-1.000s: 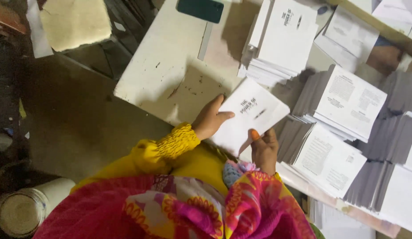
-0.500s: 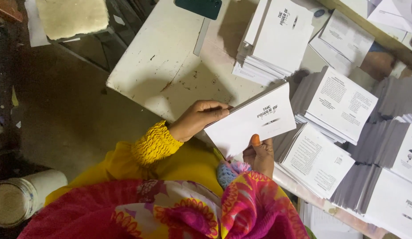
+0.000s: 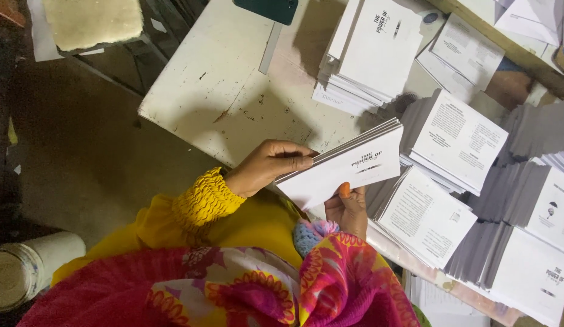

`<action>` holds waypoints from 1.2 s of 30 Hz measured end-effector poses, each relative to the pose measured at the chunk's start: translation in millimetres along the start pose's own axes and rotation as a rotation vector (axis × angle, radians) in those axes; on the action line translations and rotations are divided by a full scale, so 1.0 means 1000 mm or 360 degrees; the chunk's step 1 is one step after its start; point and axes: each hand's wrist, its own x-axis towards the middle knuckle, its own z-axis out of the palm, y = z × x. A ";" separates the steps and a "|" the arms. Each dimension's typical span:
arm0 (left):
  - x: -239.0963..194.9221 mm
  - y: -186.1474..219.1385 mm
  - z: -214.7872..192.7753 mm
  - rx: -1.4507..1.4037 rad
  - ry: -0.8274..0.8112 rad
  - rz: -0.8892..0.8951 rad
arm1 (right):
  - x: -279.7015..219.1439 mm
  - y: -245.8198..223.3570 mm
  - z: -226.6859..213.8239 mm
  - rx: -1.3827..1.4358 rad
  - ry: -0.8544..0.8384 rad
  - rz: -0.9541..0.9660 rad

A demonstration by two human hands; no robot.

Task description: Folding printed paper sheets into booklets and stacking them on a work surface.

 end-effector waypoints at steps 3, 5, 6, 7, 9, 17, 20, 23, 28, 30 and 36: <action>0.000 0.002 0.000 0.0026 -0.0017 0.0023 | 0.024 0.001 -0.009 0.0065 -0.0151 0.0023; 0.001 0.003 0.001 0.0006 -0.0003 0.0023 | 0.004 -0.019 0.050 0.0067 -0.0190 0.0040; 0.001 0.003 0.001 -0.0016 0.0011 0.0023 | -0.006 -0.029 0.079 0.0066 -0.0228 0.0058; 0.001 0.003 0.001 -0.0014 0.0010 0.0021 | -0.002 -0.025 0.068 0.0068 -0.0226 0.0058; 0.001 0.003 0.000 -0.0017 0.0012 0.0020 | 0.007 -0.017 0.047 0.0087 -0.0296 0.0052; -0.003 -0.007 -0.002 -0.0152 0.0053 -0.0045 | 0.014 -0.017 0.043 0.0184 -0.0320 0.0138; -0.006 -0.004 0.002 -0.0178 0.0060 -0.0033 | -0.012 -0.043 0.101 0.0126 -0.0352 0.0255; -0.009 0.001 0.005 -0.0182 0.0072 -0.0036 | -0.023 -0.055 0.122 0.0095 -0.0391 0.0337; -0.009 -0.002 0.005 -0.0191 0.0085 -0.0047 | -0.017 -0.048 0.118 0.0099 -0.0370 0.0299; -0.010 -0.001 0.006 -0.0179 0.0114 -0.0033 | -0.015 -0.044 0.114 0.0100 -0.0358 0.0284; -0.012 0.004 0.006 -0.0143 0.0112 -0.0003 | -0.003 -0.031 0.095 0.0107 -0.0322 0.0233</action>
